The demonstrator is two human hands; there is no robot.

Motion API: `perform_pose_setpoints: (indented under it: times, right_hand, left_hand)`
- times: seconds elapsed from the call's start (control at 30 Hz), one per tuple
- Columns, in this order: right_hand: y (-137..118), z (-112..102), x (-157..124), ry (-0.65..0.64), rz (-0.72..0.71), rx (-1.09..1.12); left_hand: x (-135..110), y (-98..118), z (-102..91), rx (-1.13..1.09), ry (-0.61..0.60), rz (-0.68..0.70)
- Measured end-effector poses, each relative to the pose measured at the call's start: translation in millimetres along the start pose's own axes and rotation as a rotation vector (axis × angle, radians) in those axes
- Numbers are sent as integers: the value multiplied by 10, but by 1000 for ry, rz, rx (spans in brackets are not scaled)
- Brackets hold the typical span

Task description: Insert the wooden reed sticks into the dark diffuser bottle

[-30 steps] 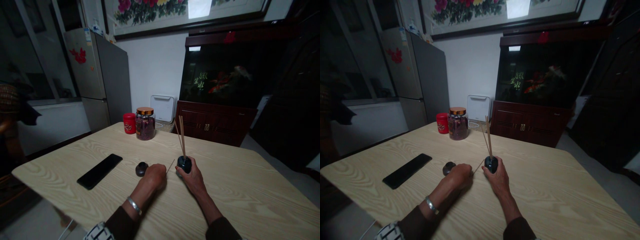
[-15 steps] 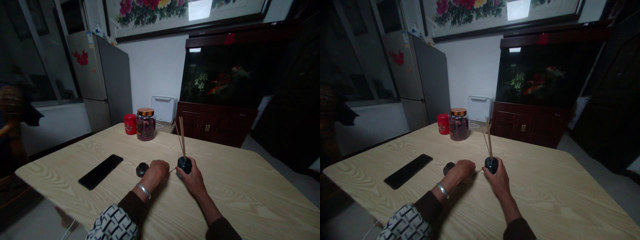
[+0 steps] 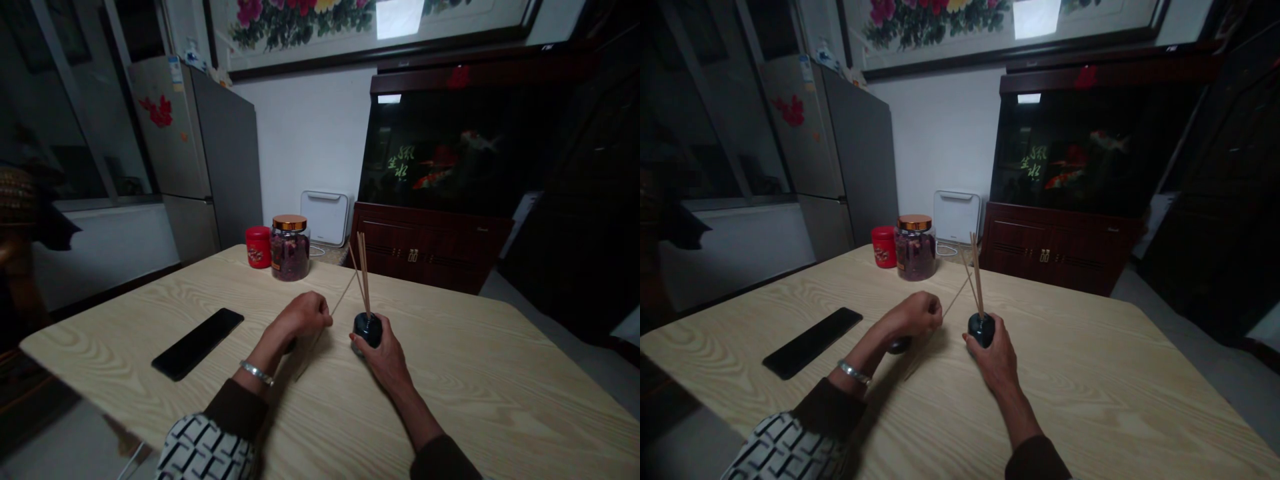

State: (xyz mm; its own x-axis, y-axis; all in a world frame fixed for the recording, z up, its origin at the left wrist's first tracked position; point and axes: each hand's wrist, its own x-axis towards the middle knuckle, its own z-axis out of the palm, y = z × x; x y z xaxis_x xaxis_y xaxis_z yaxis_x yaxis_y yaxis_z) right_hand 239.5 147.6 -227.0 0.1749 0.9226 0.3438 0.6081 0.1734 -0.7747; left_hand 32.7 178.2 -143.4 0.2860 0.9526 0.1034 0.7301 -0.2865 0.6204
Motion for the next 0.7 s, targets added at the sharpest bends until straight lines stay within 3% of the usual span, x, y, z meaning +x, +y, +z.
perform_pose_setpoints:
  times: [0.17, 0.27, 0.5, 0.7]
  right_hand:
    - [26, 22, 5, -3, 7, 10]
    - [29, 22, 8, -2, 7, 21]
    - [1, 8, 6, -1, 7, 9]
    - [10, 14, 14, 7, 18, -8]
  left_hand:
    - [112, 133, -54, -566, 233, 46]
    - [135, 284, -71, -773, 389, 55]
    - [234, 465, 38, -988, 551, 118]
    - [286, 459, 224, -996, 576, 185]
